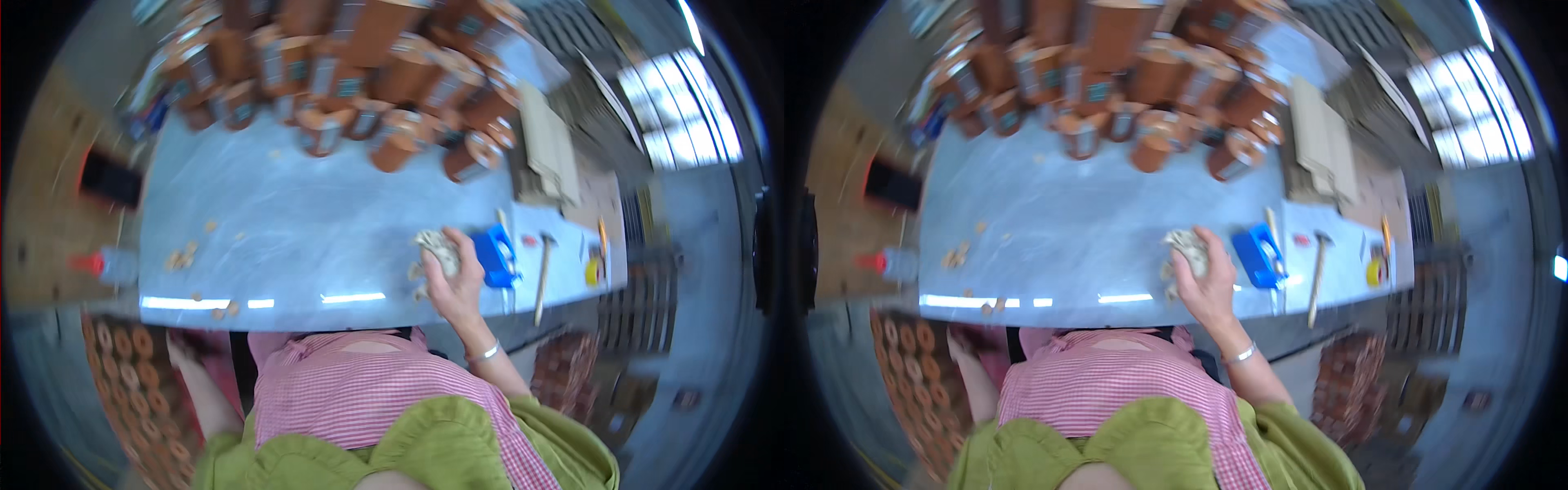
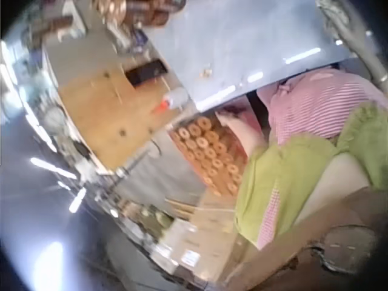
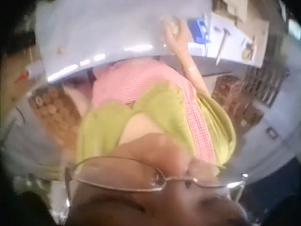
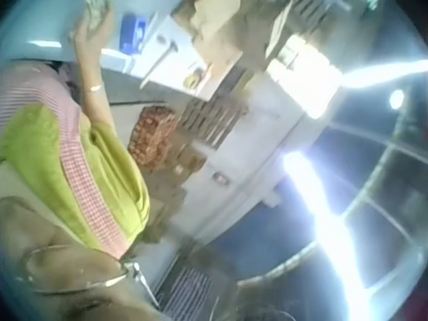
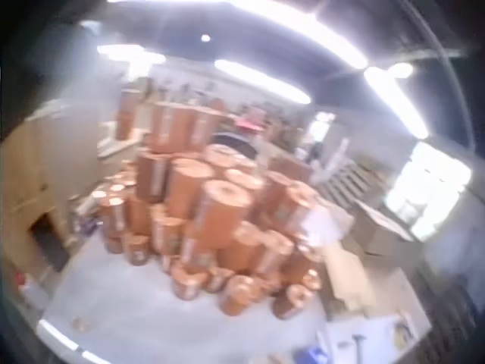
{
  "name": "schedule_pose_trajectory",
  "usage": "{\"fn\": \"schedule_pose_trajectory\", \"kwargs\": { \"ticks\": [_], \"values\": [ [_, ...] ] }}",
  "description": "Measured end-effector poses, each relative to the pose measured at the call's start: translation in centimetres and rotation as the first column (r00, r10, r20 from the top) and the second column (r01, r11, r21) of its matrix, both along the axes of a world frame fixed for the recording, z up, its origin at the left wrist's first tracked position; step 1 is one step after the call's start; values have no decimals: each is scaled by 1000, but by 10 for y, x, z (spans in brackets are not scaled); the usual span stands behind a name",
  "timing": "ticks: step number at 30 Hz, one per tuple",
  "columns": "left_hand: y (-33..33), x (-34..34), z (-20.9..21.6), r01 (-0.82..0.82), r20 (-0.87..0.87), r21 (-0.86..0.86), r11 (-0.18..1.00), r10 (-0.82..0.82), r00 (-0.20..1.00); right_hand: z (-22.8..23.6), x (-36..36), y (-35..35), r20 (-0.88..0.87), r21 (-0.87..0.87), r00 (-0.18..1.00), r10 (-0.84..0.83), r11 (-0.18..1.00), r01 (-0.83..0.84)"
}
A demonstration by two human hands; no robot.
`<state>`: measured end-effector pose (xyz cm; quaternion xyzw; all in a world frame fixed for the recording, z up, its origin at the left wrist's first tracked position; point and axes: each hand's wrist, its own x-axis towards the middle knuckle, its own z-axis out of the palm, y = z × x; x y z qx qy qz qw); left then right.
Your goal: Assembling and finishing wooden cylinders by applying cardboard covers and using a heat tool.
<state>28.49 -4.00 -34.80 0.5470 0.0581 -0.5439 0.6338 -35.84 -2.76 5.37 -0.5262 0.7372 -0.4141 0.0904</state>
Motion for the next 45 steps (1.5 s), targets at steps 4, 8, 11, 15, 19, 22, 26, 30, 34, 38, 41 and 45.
{"fn": "schedule_pose_trajectory", "kwargs": {
  "ticks": [4,8,11,15,19,22,26,30,34,38,41,45],
  "values": [
    [-54,-76,61,291,141,-6,957,-287,947,-1,-48,35,-238,-82,962,-134,990,117],
    [-54,-87,106,380,389,5,925,-352,851,-8,-67,49,-372,-20,914,-163,986,167],
    [-56,-99,130,407,557,4,913,-340,758,-4,-98,59,-195,-178,966,-172,974,137],
    [-72,-107,154,413,751,-22,910,-258,608,17,-171,92,79,-248,950,-302,917,312],
    [-88,-129,176,407,887,-53,912,-144,439,11,-271,138,-198,-245,840,-506,855,457],
    [-102,-145,186,397,951,-73,915,-57,304,-36,-351,190,-339,-196,691,-638,766,612],
    [-120,-140,204,329,983,-171,929,140,116,-61,-412,234,-356,-49,509,-784,560,827],
    [-88,-251,269,305,982,-158,939,182,-51,-88,-451,255,-505,11,356,-787,406,914],
    [-41,-416,404,709,911,40,705,266,-316,-100,-458,239,-572,61,348,-743,384,921],
    [-9,-574,456,973,906,219,-71,386,-176,-94,-462,234,-567,12,317,-760,377,926],
    [50,-705,449,600,980,186,-778,102,-171,-104,-458,245,-557,20,300,-775,348,937],
    [119,-800,395,339,955,288,-896,292,-41,-103,-456,231,-501,4,326,-801,375,927]
  ]
}}
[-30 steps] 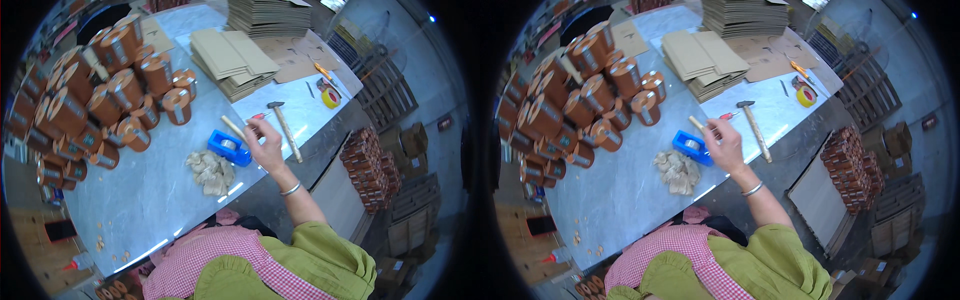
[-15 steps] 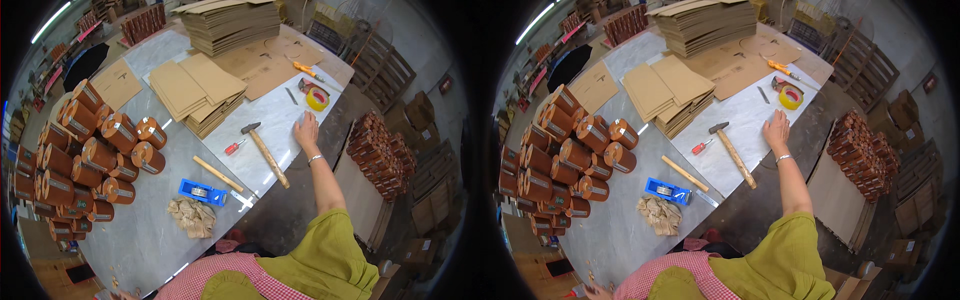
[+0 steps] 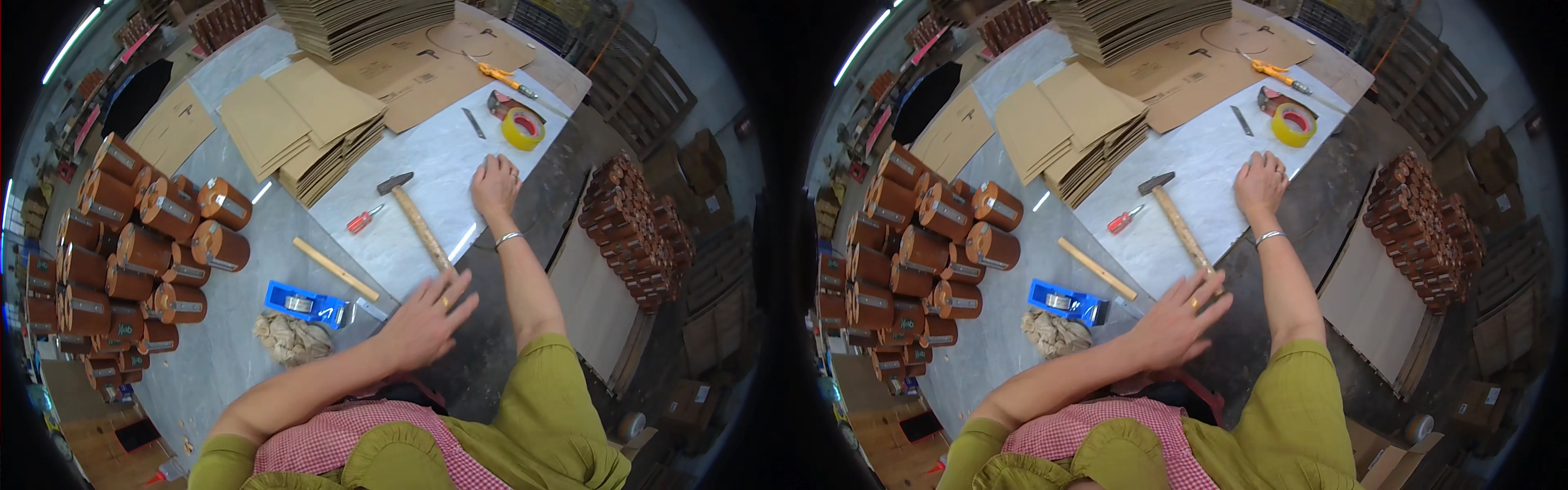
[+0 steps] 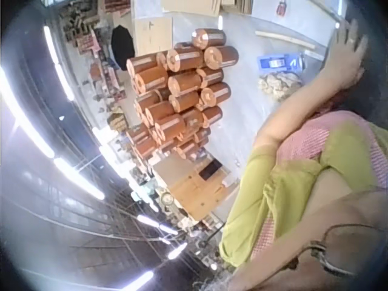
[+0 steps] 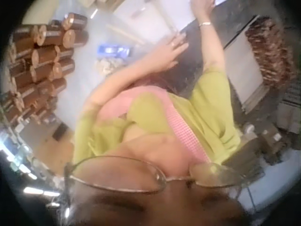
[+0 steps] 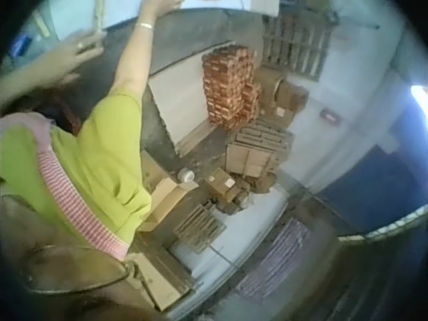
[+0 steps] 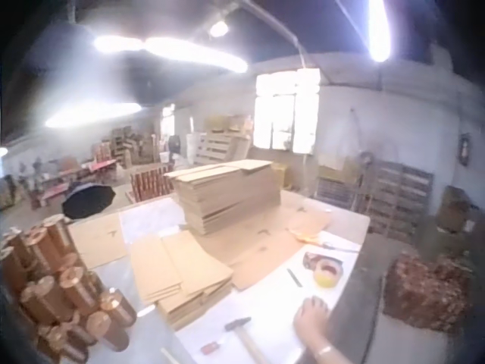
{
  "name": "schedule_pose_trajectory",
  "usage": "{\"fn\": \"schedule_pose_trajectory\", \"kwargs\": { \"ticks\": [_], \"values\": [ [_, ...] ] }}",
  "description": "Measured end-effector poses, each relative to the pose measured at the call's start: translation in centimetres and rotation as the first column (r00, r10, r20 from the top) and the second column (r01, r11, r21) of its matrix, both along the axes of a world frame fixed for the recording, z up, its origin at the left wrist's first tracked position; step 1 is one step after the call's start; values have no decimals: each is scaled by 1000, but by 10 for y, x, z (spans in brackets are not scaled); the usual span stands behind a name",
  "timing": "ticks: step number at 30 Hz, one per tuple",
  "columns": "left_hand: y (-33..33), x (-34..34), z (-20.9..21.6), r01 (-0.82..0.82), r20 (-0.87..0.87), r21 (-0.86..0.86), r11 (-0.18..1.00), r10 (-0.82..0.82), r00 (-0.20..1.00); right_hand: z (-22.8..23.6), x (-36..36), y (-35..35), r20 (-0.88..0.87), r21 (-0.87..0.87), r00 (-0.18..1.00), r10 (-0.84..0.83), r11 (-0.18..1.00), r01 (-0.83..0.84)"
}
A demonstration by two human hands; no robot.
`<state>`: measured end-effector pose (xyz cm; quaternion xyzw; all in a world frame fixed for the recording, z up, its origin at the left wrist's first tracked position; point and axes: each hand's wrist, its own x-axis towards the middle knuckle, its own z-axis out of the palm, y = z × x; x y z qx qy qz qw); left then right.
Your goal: Assembling and finishing wooden cylinders by applying cardboard covers and using a heat tool.
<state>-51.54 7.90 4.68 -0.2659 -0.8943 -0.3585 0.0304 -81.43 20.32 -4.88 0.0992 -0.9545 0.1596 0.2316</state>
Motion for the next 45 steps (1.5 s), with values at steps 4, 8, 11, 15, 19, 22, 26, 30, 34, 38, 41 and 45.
{"fn": "schedule_pose_trajectory", "kwargs": {
  "ticks": [4,8,11,15,19,22,26,30,34,38,41,45],
  "values": [
    [8,-44,-59,-333,-182,-395,856,282,942,2,0,6,-62,-13,998,-22,1000,21],
    [3,-47,-54,-283,-147,-429,858,243,959,0,-2,15,-104,-135,994,11,991,-25],
    [3,-49,-56,-278,-112,-451,848,255,960,2,-34,42,-240,-473,970,28,870,-142],
    [3,-50,-54,-264,-95,-486,833,251,963,25,-111,79,-375,-512,919,-122,853,-96],
    [7,-52,-49,-232,-41,-475,849,242,969,21,-202,112,-387,-485,915,-113,869,-98],
    [7,-52,-50,-228,-35,-473,851,240,970,28,-241,120,17,-401,1000,-25,916,30],
    [0,-51,-47,-234,8,-512,826,278,961,39,-269,90,596,-590,776,207,768,248],
    [5,-51,-48,-227,23,-488,843,273,962,-2,-295,106,-24,-483,997,-70,874,50],
    [4,-54,-46,-199,69,-503,841,268,961,-9,-298,105,-67,-613,991,-118,789,52],
    [6,-53,-40,-210,65,-503,839,279,958,-9,-313,111,-159,-513,985,-74,858,-18],
    [10,-54,-42,-197,66,-491,849,261,963,-12,-318,128,-240,-384,956,-170,921,68],
    [7,-52,-45,-227,63,-497,838,295,953,-4,-294,93,-31,-46,958,-285,958,284]
  ]
}}
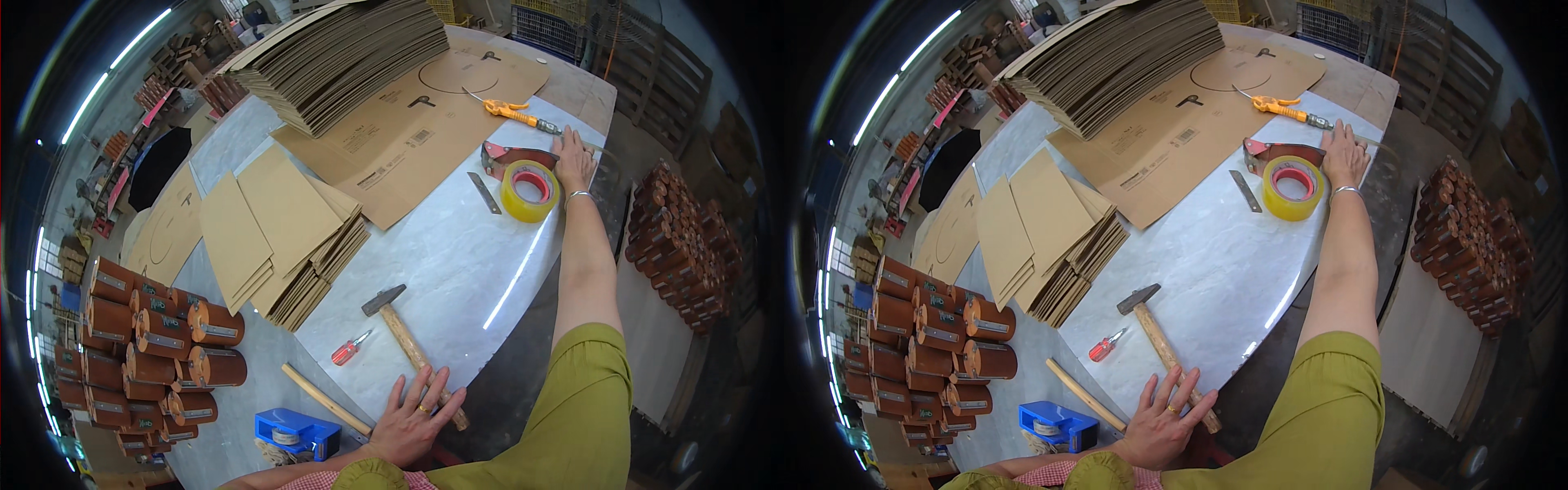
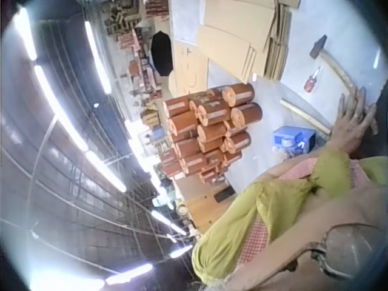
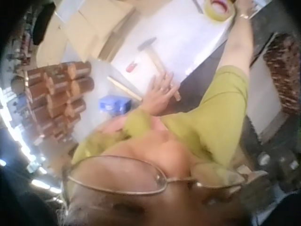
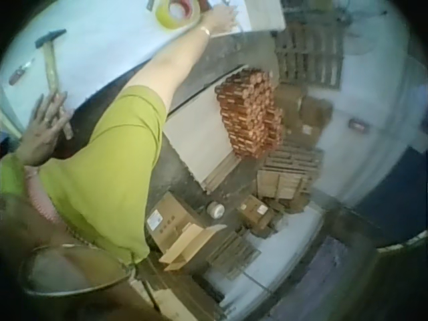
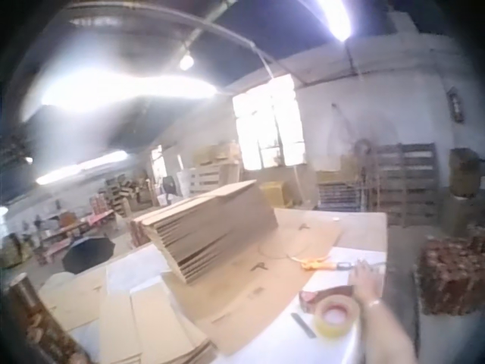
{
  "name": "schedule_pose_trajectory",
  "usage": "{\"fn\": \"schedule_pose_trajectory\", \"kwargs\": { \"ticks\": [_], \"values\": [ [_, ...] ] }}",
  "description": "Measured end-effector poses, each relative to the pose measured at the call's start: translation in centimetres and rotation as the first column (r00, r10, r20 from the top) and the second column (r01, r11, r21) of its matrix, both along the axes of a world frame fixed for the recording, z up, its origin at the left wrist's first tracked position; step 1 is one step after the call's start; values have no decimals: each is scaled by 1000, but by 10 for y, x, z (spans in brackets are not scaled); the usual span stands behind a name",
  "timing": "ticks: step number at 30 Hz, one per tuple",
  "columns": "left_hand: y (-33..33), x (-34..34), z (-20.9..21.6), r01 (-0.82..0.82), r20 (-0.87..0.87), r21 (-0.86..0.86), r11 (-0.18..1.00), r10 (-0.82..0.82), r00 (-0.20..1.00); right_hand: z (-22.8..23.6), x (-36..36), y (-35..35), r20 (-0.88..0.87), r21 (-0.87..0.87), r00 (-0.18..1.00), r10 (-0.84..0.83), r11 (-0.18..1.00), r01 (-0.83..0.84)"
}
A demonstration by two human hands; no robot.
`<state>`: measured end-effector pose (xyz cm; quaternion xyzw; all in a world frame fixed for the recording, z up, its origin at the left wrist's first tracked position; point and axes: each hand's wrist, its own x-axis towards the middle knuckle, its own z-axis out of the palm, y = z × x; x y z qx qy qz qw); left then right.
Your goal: Assembling and finishing wooden cylinders by applying cardboard covers and using a heat tool.
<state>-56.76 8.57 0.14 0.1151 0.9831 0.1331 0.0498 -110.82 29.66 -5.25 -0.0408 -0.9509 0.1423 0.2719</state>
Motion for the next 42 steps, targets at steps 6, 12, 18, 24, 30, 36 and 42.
{"fn": "schedule_pose_trajectory", "kwargs": {
  "ticks": [6,12,18,24,30,36,42],
  "values": [
    [-3,0,5,-9,32,53,999,7,999,29,28,-15,49,224,998,48,973,-58],
    [-4,0,-5,61,-38,72,996,-58,998,18,58,10,-5,-48,992,129,990,-129],
    [2,2,-7,66,-111,83,994,-56,992,64,154,34,-310,-460,947,-84,885,-73],
    [-16,20,-37,-30,-278,150,988,72,958,112,363,3,-585,-386,781,218,773,-504],
    [17,69,-3,350,-363,848,398,-45,931,72,388,-101,-548,-99,390,740,406,-909],
    [-69,242,102,294,-220,932,-212,314,924,69,526,-244,-115,-274,-172,978,-198,-941],
    [-73,337,80,159,242,874,-460,694,678,110,652,-261,287,-414,-593,752,-461,-785]
  ]
}}
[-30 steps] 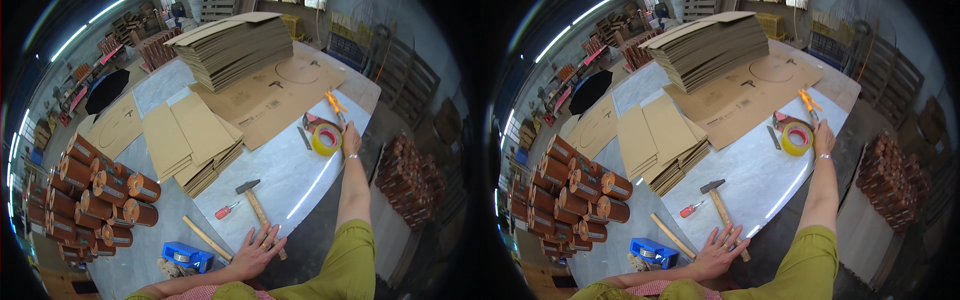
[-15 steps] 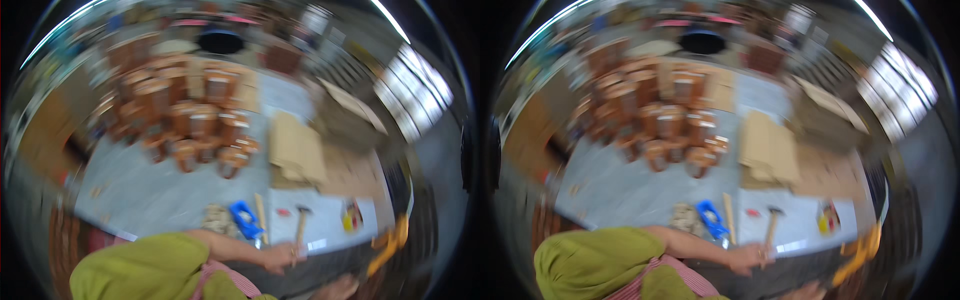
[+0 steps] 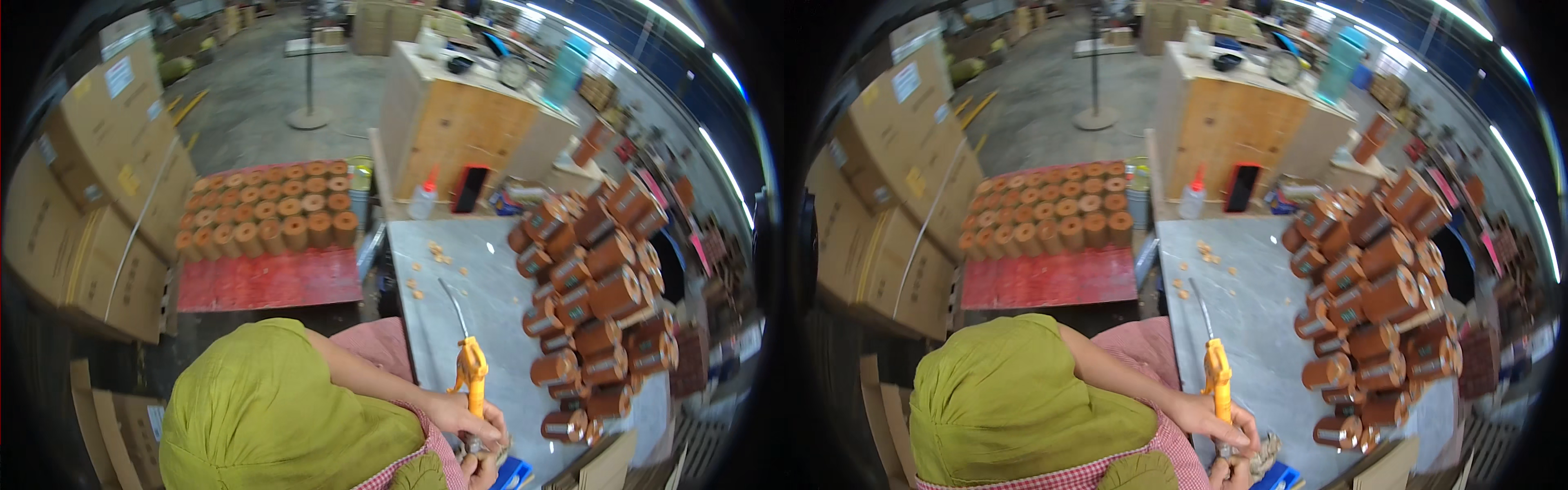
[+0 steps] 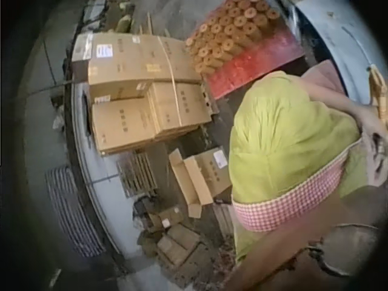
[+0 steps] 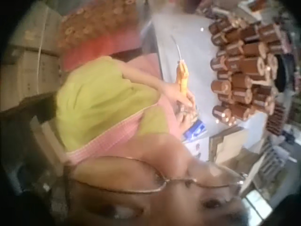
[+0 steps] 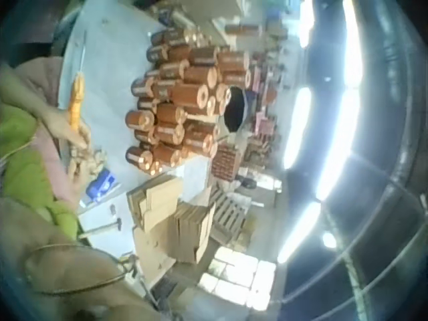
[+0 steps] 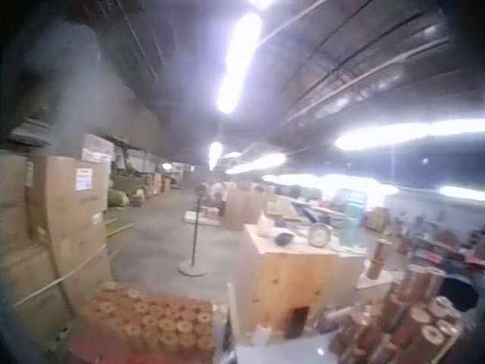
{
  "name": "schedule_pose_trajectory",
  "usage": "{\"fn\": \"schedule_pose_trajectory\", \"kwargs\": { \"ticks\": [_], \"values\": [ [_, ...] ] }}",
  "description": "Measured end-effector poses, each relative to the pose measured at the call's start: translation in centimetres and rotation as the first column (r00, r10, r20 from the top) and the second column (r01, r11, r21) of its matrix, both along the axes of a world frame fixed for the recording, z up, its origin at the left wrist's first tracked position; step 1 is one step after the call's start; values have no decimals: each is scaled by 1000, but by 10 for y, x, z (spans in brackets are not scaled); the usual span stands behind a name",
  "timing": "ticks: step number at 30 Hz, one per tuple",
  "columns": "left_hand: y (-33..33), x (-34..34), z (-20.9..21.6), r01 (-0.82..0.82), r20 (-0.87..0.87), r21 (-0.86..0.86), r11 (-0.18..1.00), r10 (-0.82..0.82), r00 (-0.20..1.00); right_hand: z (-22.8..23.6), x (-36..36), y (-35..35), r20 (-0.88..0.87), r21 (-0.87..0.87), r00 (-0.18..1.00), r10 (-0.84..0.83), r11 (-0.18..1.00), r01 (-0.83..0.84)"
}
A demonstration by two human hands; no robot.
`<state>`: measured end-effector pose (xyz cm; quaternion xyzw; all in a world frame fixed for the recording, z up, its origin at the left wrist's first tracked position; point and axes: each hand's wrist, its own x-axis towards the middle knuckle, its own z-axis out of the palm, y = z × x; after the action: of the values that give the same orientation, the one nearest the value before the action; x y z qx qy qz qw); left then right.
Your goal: Assembling and finishing wooden cylinders by applying cardboard covers and using a heat tool.
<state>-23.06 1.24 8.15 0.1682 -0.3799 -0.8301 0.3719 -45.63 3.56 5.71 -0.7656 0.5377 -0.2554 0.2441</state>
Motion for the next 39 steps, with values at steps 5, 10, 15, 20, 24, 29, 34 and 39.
{"fn": "schedule_pose_trajectory", "kwargs": {
  "ticks": [5,10,15,20,24,29,34,39],
  "values": [
    [23,62,-55,-246,96,255,935,229,969,65,93,1,100,155,970,221,960,-234],
    [43,88,-68,-127,338,6,992,117,934,13,157,-43,266,-227,757,597,802,-552],
    [62,134,-55,-316,89,70,946,309,947,24,210,-39,345,245,659,668,614,-750],
    [82,186,-49,-458,-194,205,865,495,847,2,256,-34,289,191,653,700,626,-756],
    [79,177,-179,-589,-164,-66,805,574,803,-24,296,-25,203,163,685,699,666,-728],
    [128,285,-147,-450,550,-197,871,478,685,-27,330,-40,203,144,683,702,669,-730],
    [128,427,-199,-258,554,-818,515,580,-597,-25,383,-56,131,235,686,716,650,-723],
    [84,524,-219,-272,577,-720,639,333,-745,-44,422,-67,52,286,679,732,641,-713]
  ]
}}
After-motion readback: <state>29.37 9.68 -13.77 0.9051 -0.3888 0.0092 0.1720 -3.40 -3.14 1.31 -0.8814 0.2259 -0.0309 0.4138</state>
